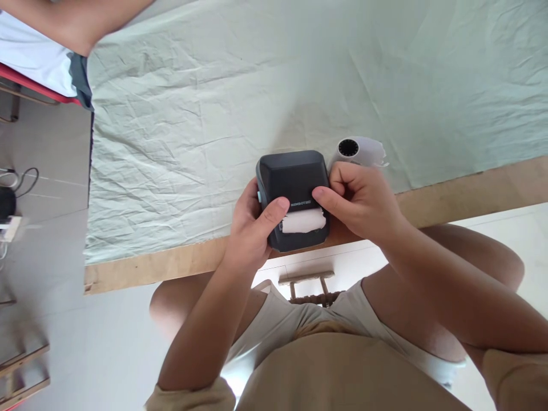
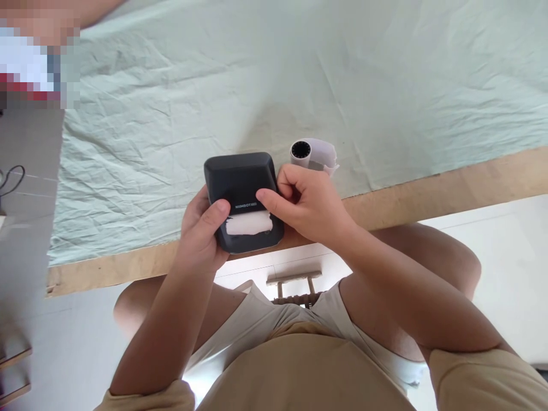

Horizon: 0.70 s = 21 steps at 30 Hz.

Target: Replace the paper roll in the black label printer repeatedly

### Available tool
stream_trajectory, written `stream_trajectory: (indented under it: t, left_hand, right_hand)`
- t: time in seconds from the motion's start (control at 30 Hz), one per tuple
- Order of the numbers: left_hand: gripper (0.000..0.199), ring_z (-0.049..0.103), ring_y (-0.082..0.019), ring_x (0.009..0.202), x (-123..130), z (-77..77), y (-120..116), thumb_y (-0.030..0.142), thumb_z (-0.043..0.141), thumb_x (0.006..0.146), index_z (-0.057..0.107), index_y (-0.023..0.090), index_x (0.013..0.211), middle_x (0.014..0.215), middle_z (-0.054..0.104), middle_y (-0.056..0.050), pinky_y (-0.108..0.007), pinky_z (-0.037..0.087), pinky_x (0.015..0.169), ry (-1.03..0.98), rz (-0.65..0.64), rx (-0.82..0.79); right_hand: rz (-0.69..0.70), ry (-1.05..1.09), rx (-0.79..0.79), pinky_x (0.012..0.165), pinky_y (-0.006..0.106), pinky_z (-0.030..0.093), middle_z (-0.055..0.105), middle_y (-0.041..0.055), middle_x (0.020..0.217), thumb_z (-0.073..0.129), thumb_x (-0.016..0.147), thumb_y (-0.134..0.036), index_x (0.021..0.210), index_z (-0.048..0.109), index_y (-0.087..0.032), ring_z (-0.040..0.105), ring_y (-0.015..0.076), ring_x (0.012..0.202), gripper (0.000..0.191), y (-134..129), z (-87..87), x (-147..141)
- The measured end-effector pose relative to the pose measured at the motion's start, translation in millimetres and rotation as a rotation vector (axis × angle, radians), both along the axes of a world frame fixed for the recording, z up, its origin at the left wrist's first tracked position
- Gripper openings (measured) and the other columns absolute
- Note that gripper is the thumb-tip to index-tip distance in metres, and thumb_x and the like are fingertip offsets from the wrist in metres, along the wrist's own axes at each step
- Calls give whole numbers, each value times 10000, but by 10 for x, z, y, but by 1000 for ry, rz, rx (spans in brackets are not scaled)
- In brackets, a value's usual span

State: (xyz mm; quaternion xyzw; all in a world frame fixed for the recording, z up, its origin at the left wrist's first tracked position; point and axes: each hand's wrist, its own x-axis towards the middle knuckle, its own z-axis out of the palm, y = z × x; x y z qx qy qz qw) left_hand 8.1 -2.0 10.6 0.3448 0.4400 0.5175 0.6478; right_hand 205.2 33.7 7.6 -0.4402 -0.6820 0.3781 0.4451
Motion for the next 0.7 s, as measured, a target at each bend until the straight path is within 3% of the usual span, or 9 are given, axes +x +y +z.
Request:
stream_trajectory:
  t: [0.13, 0.33, 0.5, 0.6, 0.7]
  left_hand:
    - [541, 885, -362, 1096, -8, -3, 6, 553, 992, 872, 731, 259, 1243, 1190, 875, -101, -430, 753, 823, -8, 0, 23]
    - [541, 838, -394, 1303, 7, -5, 3, 567, 980, 894, 742, 267, 1276, 1225, 875, -98, -454, 741, 989, 0, 24, 34]
    - [425, 761, -363, 1457, 66, -49, 36, 657, 781, 1047, 812, 252, 1173, 1256, 877, -78, -451, 695, 1144, -81, 79, 64]
    - [360, 813, -344, 1363, 84, -77, 71, 577, 738, 1091, 836, 232, 1063, 1106, 887, -68, -462, 697, 1146, -120, 161, 4]
    - [353, 884, -279, 1068, 77, -81, 85, 508, 756, 1092, 844, 220, 907, 872, 848, -33, -416, 735, 1036, -120, 239, -24]
  right_hand:
    - [56, -16, -37, 450, 247, 153, 305, -89, 598, 779, 926, -309, 698, 323, -254, 225, 67, 534, 513, 35, 14, 30]
    - [53, -29, -47, 442, 248, 157, 314, -83, 570, 761, 933, -342, 680, 330, -255, 238, 68, 525, 508, 29, 31, 39]
    - [104, -14, -59, 466, 262, 180, 349, -72, 575, 730, 981, -365, 700, 355, -253, 260, 70, 528, 482, 37, 11, 71]
    - [156, 15, -66, 467, 268, 188, 356, -76, 580, 733, 980, -335, 716, 366, -256, 268, 68, 526, 459, 45, 17, 84]
    - [204, 70, -70, 446, 259, 191, 379, -90, 596, 786, 930, -314, 748, 386, -264, 275, 59, 512, 443, 46, 26, 89]
